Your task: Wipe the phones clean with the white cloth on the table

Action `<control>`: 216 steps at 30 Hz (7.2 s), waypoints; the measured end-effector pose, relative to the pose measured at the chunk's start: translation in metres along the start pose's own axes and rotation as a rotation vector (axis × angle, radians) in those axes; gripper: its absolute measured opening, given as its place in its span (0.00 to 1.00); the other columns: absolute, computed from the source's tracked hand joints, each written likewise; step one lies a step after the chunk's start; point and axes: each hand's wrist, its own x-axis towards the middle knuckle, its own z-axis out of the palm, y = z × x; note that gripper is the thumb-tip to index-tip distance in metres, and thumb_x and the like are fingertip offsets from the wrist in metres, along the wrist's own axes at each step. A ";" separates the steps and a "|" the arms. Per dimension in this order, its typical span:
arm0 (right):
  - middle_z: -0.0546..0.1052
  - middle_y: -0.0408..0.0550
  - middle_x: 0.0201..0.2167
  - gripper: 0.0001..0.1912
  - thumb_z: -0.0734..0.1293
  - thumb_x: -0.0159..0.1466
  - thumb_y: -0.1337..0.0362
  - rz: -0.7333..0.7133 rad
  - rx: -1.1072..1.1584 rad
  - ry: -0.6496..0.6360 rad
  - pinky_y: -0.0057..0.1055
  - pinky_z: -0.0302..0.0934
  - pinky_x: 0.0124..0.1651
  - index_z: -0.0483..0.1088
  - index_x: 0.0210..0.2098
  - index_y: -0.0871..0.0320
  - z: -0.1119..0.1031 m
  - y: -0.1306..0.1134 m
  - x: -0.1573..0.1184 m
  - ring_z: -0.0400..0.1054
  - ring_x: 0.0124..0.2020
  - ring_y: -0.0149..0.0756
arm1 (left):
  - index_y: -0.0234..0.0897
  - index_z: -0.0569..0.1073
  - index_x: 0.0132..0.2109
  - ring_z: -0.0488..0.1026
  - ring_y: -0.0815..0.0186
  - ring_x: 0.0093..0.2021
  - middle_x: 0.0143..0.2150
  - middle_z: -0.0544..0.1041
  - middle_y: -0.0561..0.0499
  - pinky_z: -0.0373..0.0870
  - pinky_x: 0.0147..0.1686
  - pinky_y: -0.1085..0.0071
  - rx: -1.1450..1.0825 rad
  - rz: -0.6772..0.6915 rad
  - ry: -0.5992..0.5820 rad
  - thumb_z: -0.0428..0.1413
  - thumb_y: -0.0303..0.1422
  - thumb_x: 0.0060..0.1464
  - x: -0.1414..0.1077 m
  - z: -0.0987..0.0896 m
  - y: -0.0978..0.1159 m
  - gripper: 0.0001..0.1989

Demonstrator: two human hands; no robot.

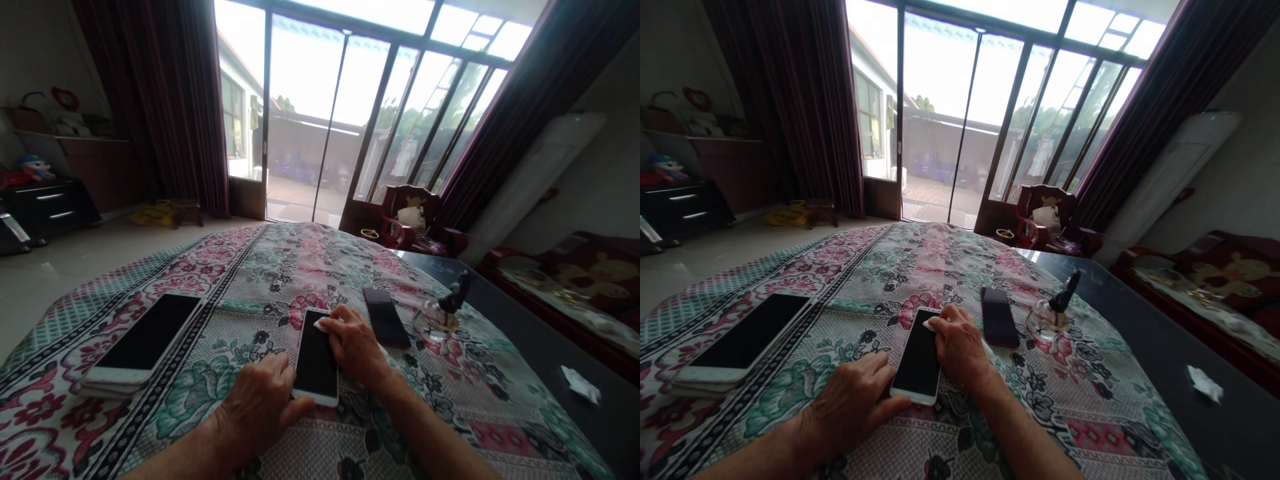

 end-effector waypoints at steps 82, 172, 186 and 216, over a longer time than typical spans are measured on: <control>0.67 0.45 0.39 0.10 0.62 0.62 0.69 -0.074 0.056 -0.026 0.32 0.53 0.46 0.74 0.38 0.52 0.002 -0.057 -0.059 0.59 0.40 0.35 | 0.39 0.75 0.38 0.73 0.62 0.34 0.34 0.74 0.50 0.65 0.35 0.71 -0.134 -0.178 0.036 0.58 0.44 0.50 -0.001 0.000 -0.004 0.14; 0.70 0.50 0.40 0.14 0.57 0.67 0.66 0.153 -0.182 -0.032 0.30 0.55 0.40 0.74 0.33 0.56 0.014 -0.031 0.019 0.62 0.41 0.38 | 0.23 0.65 0.58 0.67 0.48 0.54 0.53 0.72 0.34 0.65 0.54 0.52 -0.270 -0.236 0.179 0.60 0.39 0.46 0.006 0.016 -0.034 0.35; 0.70 0.48 0.38 0.12 0.59 0.66 0.66 0.159 -0.162 0.028 0.29 0.55 0.39 0.72 0.31 0.56 0.018 -0.027 0.016 0.63 0.40 0.37 | 0.27 0.64 0.59 0.67 0.49 0.54 0.54 0.72 0.37 0.66 0.54 0.53 -0.262 -0.211 0.192 0.60 0.42 0.47 0.004 0.018 -0.036 0.35; 0.69 0.45 0.38 0.09 0.61 0.66 0.63 -0.060 -0.039 -0.023 0.27 0.56 0.43 0.72 0.33 0.54 0.030 -0.052 0.010 0.62 0.41 0.34 | 0.32 0.61 0.61 0.68 0.50 0.52 0.51 0.73 0.39 0.66 0.52 0.54 -0.321 -0.273 0.213 0.60 0.37 0.45 0.005 0.017 -0.034 0.37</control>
